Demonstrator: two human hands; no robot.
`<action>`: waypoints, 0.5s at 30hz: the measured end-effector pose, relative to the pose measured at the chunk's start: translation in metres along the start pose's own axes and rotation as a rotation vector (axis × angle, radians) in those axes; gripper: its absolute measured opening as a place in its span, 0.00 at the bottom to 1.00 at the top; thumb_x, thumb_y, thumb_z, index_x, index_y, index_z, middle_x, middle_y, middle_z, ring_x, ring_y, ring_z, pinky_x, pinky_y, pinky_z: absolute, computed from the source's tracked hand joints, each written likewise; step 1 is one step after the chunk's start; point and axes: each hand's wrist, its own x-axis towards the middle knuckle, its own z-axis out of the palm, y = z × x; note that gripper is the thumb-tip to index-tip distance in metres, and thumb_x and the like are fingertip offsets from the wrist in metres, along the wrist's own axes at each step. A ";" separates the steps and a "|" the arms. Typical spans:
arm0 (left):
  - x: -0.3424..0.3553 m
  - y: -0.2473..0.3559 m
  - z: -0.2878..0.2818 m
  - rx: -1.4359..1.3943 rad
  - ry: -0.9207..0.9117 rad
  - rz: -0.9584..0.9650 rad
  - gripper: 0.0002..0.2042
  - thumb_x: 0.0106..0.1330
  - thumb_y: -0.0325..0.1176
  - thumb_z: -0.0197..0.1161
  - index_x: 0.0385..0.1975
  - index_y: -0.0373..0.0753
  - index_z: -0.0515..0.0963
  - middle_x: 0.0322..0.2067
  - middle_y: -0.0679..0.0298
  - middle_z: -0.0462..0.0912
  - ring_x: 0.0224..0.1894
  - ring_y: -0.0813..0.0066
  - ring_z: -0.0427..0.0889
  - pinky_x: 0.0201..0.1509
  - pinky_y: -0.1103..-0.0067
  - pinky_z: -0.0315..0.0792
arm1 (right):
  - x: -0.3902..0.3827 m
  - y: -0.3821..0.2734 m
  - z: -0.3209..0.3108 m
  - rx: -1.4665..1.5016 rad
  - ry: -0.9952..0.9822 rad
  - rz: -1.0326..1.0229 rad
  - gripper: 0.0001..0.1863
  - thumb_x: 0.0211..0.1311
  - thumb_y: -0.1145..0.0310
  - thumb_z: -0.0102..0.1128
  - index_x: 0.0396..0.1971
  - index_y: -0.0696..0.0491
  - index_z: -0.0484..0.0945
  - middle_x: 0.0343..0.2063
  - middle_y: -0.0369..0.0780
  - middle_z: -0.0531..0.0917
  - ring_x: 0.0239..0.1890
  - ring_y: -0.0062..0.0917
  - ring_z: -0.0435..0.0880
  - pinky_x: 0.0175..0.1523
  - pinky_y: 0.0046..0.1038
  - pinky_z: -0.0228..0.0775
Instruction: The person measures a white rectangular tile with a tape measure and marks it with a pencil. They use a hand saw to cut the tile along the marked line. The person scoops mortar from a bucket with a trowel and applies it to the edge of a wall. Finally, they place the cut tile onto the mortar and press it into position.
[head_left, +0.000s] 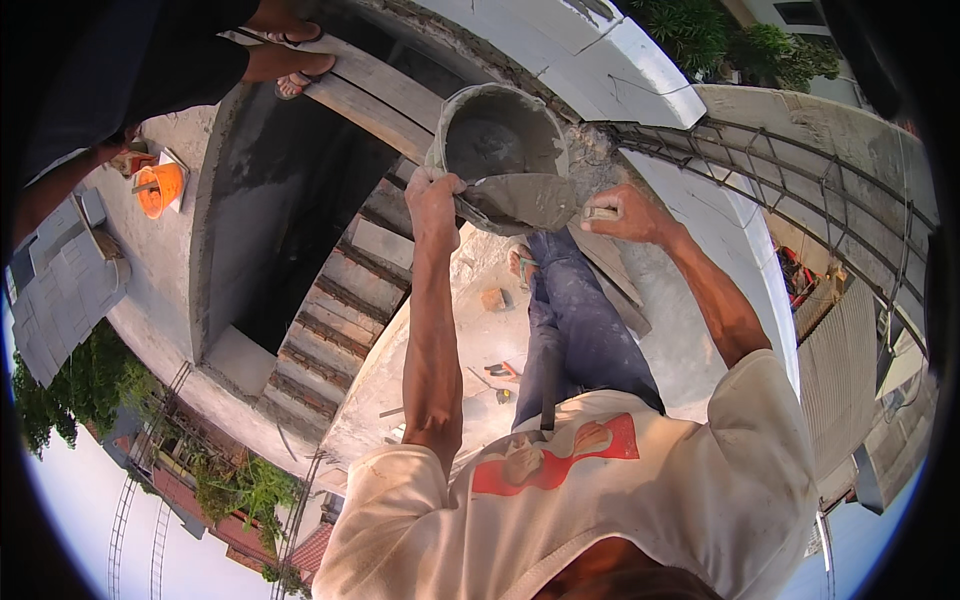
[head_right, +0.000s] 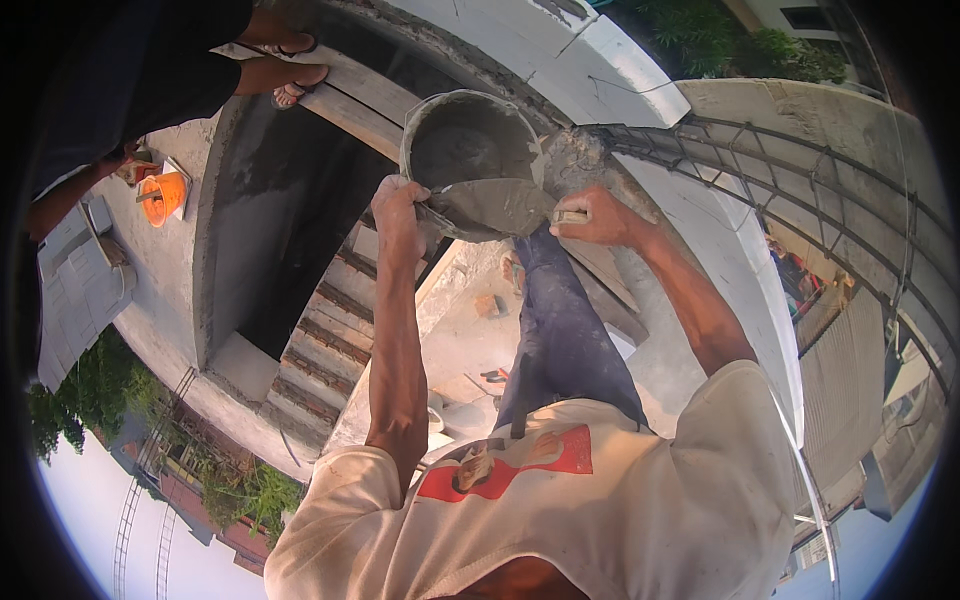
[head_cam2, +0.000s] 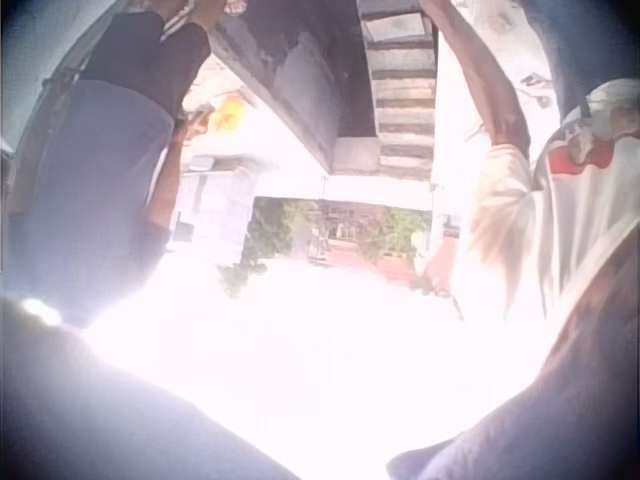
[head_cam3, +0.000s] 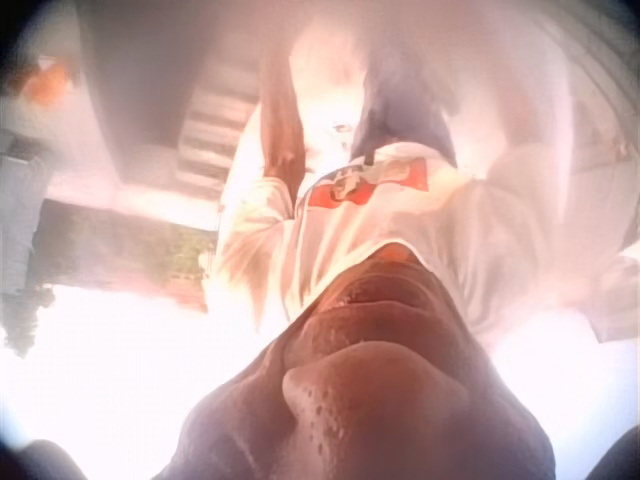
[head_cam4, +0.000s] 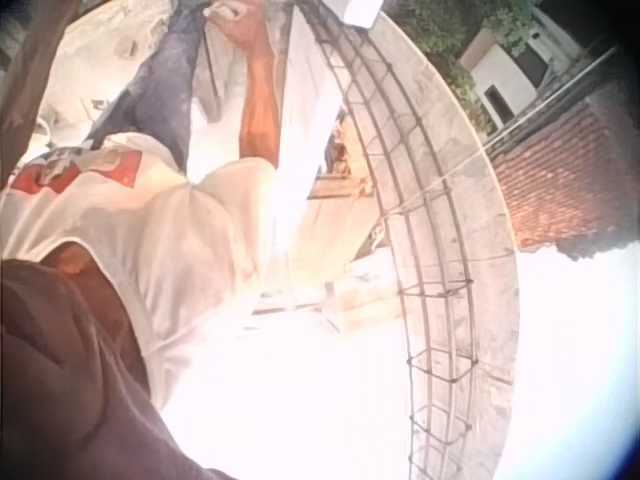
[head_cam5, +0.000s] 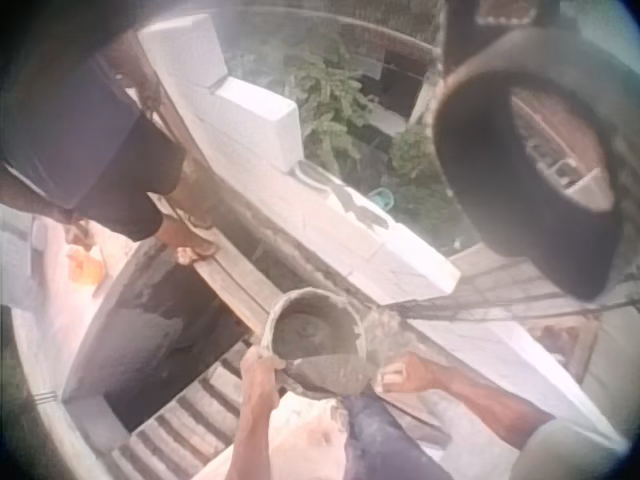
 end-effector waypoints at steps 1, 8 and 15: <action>-0.003 -0.001 -0.001 -0.023 0.015 0.011 0.07 0.54 0.19 0.61 0.25 0.39 0.70 0.23 0.70 0.72 0.23 0.81 0.66 0.29 0.79 0.63 | -0.009 -0.002 -0.005 0.018 0.029 0.016 0.20 0.62 0.58 0.71 0.40 0.62 0.84 0.28 0.45 0.83 0.33 0.27 0.80 0.42 0.35 0.73; -0.012 -0.026 -0.027 -0.020 0.103 -0.011 0.08 0.52 0.20 0.61 0.24 0.40 0.69 0.22 0.71 0.69 0.21 0.82 0.63 0.25 0.79 0.58 | -0.053 -0.023 -0.057 0.089 0.556 0.098 0.19 0.64 0.62 0.65 0.48 0.59 0.84 0.29 0.36 0.82 0.27 0.18 0.77 0.32 0.26 0.69; -0.030 -0.034 -0.044 0.085 0.187 -0.050 0.08 0.52 0.21 0.60 0.24 0.40 0.68 0.23 0.71 0.68 0.24 0.81 0.63 0.28 0.77 0.59 | 0.004 0.023 -0.103 -0.654 0.865 0.356 0.21 0.63 0.70 0.64 0.56 0.59 0.79 0.45 0.51 0.83 0.46 0.49 0.86 0.51 0.47 0.78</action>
